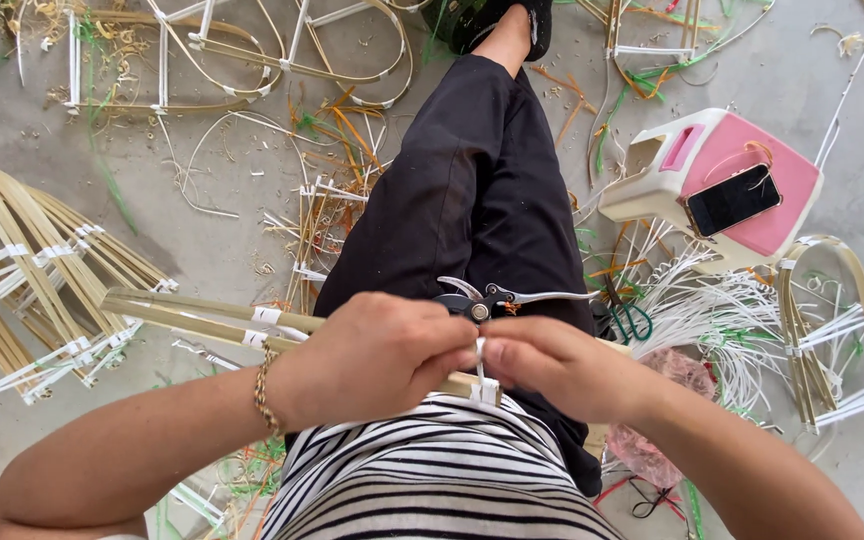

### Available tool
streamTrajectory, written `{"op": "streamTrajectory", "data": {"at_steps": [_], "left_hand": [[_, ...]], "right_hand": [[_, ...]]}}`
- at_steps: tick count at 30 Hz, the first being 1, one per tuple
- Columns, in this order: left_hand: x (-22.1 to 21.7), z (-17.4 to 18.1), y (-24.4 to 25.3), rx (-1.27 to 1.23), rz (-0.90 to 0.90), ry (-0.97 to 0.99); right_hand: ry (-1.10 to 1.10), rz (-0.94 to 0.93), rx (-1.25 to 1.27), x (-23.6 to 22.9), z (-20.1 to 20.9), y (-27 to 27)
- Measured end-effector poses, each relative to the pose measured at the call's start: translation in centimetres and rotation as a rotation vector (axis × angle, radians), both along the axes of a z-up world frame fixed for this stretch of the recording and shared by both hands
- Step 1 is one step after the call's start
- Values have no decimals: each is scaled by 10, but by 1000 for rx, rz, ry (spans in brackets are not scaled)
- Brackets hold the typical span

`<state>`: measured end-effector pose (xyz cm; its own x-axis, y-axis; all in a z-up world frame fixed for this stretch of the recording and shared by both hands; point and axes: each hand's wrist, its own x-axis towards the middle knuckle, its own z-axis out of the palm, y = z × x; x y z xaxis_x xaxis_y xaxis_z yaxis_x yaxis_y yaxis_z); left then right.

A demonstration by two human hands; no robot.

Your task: Assembling and cutting bamboo strips to construct lantern or decorative frames.

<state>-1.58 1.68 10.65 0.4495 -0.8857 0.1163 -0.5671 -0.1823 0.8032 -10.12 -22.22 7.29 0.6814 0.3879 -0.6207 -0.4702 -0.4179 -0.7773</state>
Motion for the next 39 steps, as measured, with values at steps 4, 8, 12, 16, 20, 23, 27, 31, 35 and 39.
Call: {"op": "streamTrajectory", "data": {"at_steps": [4,8,12,16,20,23,27,31,35,39], "left_hand": [[30,-19,-12,94,26,-47],[48,-18,-13,65,-40,-169],[46,-29,-18,73,30,-392],[60,-51,-17,18,-2,-568],[89,-58,-13,51,99,-530],[96,-52,-15,-28,142,-232],[79,-54,-24,47,155,687],[56,-67,-27,44,83,907],[43,-65,-32,155,109,906],[38,-77,-32,201,129,834]], "right_hand": [[201,-282,309,-15,-93,-43],[-636,-96,-26,-22,-97,-54],[-1144,241,-1004,-48,-112,-47],[-557,235,-884,-49,-100,-54],[-270,43,-593,-59,-110,-81],[-64,-208,-178,-72,-114,-72],[165,-382,102,-59,-72,-41],[-340,-226,-25,-48,-49,-30],[-358,-246,-11,-50,-48,-22],[-402,-243,-70,-54,-52,-20]]}}
